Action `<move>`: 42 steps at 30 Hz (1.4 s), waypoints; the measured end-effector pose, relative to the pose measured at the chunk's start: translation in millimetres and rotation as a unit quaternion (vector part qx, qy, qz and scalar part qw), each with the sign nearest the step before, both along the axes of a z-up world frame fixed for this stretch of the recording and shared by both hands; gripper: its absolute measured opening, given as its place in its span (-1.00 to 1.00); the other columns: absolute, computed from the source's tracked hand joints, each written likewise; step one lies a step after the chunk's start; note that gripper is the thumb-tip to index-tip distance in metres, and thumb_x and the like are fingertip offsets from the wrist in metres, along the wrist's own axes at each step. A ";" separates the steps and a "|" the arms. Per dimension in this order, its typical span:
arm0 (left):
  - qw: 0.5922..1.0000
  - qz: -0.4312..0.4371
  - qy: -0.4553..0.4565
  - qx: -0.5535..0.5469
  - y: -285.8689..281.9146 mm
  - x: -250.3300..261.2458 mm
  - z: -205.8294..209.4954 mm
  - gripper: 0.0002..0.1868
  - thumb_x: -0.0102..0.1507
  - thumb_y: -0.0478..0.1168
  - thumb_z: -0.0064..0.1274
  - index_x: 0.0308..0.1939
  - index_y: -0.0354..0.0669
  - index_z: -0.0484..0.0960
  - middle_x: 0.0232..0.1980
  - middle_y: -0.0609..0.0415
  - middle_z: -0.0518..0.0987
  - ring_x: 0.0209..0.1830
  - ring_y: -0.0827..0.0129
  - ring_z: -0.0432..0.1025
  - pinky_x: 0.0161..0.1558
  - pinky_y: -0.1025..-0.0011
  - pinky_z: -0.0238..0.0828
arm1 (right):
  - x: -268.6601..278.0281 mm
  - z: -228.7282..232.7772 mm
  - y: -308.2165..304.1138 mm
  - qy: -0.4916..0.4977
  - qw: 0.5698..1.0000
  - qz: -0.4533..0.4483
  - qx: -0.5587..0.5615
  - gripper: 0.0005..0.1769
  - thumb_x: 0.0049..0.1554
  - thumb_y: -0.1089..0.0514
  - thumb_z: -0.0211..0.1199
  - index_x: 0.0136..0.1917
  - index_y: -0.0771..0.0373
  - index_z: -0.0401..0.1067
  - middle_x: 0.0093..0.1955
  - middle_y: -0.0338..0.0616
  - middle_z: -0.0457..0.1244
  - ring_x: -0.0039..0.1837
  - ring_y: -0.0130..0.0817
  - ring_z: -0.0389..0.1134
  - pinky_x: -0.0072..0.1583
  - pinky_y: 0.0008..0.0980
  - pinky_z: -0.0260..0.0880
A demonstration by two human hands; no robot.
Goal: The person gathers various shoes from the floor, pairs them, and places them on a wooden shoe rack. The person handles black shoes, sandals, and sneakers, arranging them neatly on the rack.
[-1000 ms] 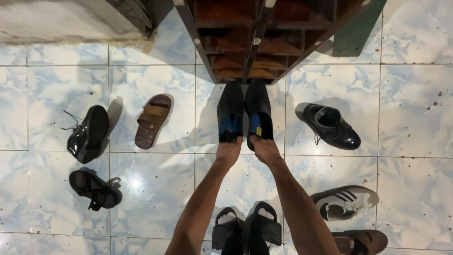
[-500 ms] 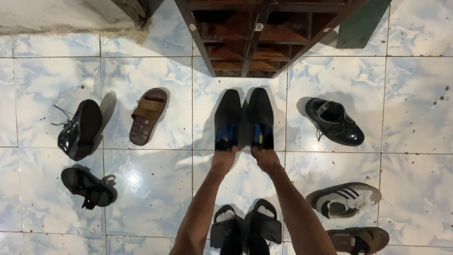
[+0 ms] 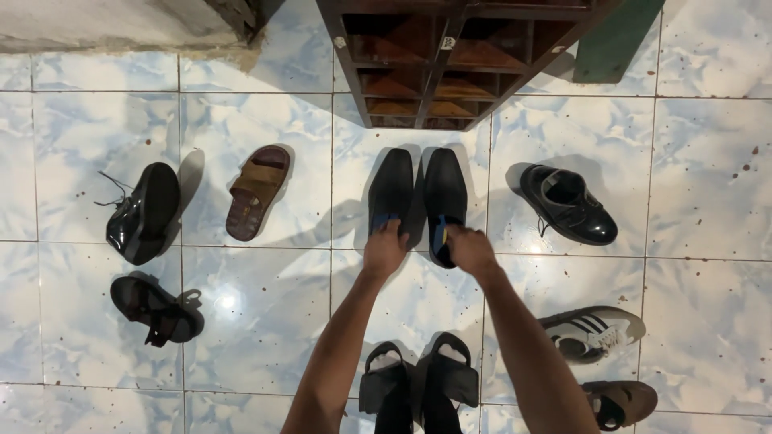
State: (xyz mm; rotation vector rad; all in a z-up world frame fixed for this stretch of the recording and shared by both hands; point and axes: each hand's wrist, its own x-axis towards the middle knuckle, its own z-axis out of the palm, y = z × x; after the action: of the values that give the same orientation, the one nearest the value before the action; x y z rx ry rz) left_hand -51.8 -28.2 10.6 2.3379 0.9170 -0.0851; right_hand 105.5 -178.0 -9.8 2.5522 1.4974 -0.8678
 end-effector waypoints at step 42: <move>0.996 -0.001 0.007 -0.090 -89.0 48.3 -143.6 -0.65 0.09 -0.23 -0.11 -0.11 -0.43 0.42 -0.25 -0.26 0.49 -0.26 -0.12 0.48 -0.38 0.12 0.47 | 4.0 -28.6 -12.0 0.198 0.930 -0.310 -0.006 -0.51 -0.01 0.17 -0.07 0.16 0.44 0.25 -0.05 0.38 0.28 0.04 0.26 0.32 0.03 0.05 0.35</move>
State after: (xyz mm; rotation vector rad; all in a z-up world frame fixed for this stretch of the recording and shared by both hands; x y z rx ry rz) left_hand -3.6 -117.3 -133.1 2.1734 0.8766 -0.1778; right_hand 109.6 -190.0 -38.4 3.0120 0.6938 -1.5250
